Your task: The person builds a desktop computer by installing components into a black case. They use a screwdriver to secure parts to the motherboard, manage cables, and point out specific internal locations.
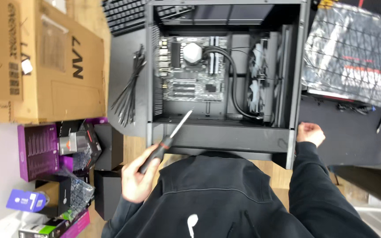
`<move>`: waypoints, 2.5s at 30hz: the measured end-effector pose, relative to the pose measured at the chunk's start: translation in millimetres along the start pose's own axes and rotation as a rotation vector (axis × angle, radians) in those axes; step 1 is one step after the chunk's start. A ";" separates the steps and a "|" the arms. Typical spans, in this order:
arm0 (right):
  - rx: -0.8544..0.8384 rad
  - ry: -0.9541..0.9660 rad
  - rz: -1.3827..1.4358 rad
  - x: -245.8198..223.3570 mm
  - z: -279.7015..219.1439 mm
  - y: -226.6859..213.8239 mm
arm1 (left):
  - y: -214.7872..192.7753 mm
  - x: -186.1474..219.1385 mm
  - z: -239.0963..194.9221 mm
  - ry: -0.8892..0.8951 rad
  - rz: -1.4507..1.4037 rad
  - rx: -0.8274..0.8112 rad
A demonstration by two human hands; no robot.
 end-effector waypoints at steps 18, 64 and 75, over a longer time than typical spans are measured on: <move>0.123 -0.200 0.946 -185.6 -170.4 -257.0 | -0.2 -9.2 10.8 0.140 -0.060 -0.089; -0.563 -0.571 1.600 -335.8 -307.4 -269.1 | 42.3 -4.3 3.6 -0.502 -1.618 -0.345; -0.450 -0.594 1.009 -319.8 -239.9 -273.5 | -2.8 -15.6 71.4 -0.028 -0.859 -0.231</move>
Point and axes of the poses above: each hand's wrist, its own z-axis towards the middle knuckle, its own y-axis out of the palm, x = y × z, the point moved 1 cm from there along z, towards the middle knuckle, and after that the axes turned 14 degrees about y, right-handed, at the moved point
